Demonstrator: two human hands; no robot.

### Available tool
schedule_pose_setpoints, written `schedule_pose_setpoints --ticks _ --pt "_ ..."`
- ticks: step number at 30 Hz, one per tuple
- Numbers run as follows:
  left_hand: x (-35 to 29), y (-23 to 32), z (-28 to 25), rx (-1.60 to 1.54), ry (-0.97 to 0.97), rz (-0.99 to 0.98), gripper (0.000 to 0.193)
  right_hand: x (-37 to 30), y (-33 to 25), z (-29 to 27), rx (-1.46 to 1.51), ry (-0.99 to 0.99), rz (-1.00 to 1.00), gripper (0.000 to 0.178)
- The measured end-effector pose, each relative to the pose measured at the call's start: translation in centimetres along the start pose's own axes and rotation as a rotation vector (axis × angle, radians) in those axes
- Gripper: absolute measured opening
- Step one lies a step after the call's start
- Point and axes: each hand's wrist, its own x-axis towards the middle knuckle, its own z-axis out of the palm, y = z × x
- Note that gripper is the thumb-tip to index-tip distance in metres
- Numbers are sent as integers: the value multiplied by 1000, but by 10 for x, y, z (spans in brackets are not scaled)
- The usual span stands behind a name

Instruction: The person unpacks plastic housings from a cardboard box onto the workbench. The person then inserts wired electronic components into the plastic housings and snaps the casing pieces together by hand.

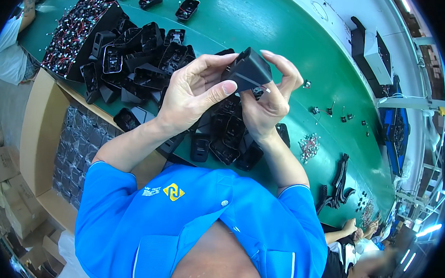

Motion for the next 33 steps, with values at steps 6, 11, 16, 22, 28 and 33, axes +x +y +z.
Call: schedule_pose_setpoints --ticks 6,11,16,22,28,33 --pt "11 -3 -18 -273 122 -132 46 23 -5 15 43 -161 2 21" --pt "25 -2 -42 150 292 20 43 51 28 45 39 -297 14 23" --pt "29 -2 -80 1247 293 167 37 74 116 72 -272 -557 87 27" --pt "24 -9 -112 1753 210 81 28 60 155 94 -469 -751 181 31" --pt "30 -10 -105 1723 156 50 24 56 155 96 -470 -723 171 32" --pt "36 -13 -106 1713 111 147 17 56 149 83 -484 -728 213 39"
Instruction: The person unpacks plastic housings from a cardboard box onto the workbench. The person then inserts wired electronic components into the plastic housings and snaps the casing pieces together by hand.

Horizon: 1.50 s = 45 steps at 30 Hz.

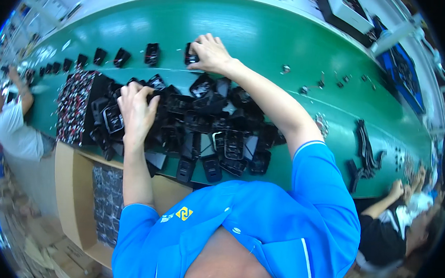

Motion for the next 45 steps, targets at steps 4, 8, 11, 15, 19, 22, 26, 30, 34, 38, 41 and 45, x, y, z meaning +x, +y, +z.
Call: schedule_pose_setpoints --ticks 4,8,11,15,19,22,26,30,34,38,41,45 --pt "1 -5 0 -71 -16 -33 16 -29 20 -47 25 28 68 39" --pt "3 -3 -8 -162 16 -109 14 -86 87 -77 51 43 294 21" --pt "2 -8 -9 -342 141 -174 12 -128 121 -94 66 56 465 26" --pt "5 -8 -13 -1008 140 -328 17 -176 169 -81 47 -18 336 27" --pt "-7 15 -16 -1988 -70 -383 25 -175 152 -74 91 -50 346 23" --pt "-14 19 -6 -2334 -192 -403 27 -170 144 -70 54 -23 398 20" --pt "-14 26 5 -2531 -387 -238 31 -172 134 -62 -42 48 383 16" --pt "-11 43 2 -2739 -519 -200 42 -177 134 -56 -57 156 380 11" --pt "-13 58 -6 -2531 -460 -228 44 -164 78 -69 267 330 301 9" --pt "-16 81 -19 -2438 -386 -342 46 -152 -33 -101 751 492 84 16" --pt "-18 97 -24 -2407 -344 -441 46 -154 -77 -105 688 460 -161 21" --pt "-19 108 -27 -2417 -375 -404 46 -154 -93 -88 445 440 -216 20"
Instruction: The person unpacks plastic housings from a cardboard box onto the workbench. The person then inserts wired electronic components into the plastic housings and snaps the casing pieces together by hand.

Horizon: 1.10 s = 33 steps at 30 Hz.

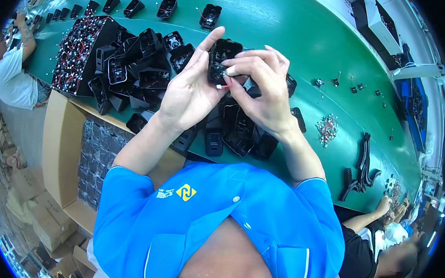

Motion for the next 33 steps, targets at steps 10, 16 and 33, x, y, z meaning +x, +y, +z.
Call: schedule_pose_setpoints --ticks 10,16,33 --pt "-5 -2 -4 85 8 -7 50 -7 -8 1 -106 -21 118 18" --pt "-11 -10 -9 387 37 86 61 -8 -7 9 -191 150 112 19" --pt "-27 2 7 602 39 175 53 -11 9 8 223 161 -55 20"
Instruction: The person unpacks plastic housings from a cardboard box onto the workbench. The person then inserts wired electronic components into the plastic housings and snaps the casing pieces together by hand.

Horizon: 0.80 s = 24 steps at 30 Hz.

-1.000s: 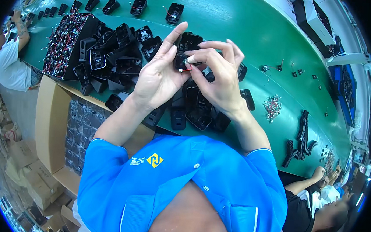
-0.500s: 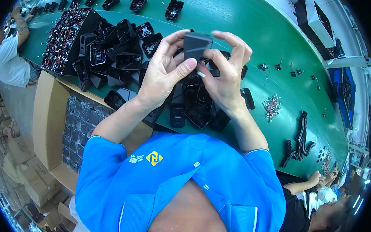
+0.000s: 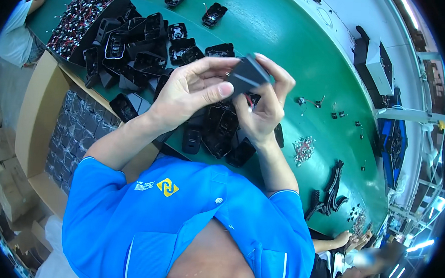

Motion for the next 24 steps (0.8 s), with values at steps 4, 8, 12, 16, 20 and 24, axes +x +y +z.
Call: schedule_pose_setpoints --ticks 4,8,12,16,20,24 --pt "-5 -4 -10 -218 110 -85 50 16 -5 7 60 -112 14 20" --pt "-15 -8 -12 -173 302 3 47 34 6 14 -15 -231 -40 25" --pt "-40 -5 -26 690 449 286 46 62 76 10 -299 -310 68 29" --pt "-97 -19 -47 1095 486 265 42 65 142 2 -463 -450 181 26" --pt "-145 -48 -47 1390 477 241 44 65 167 9 -544 -566 251 25" --pt "-155 -62 -37 1483 478 135 48 67 170 13 -594 -668 301 27"
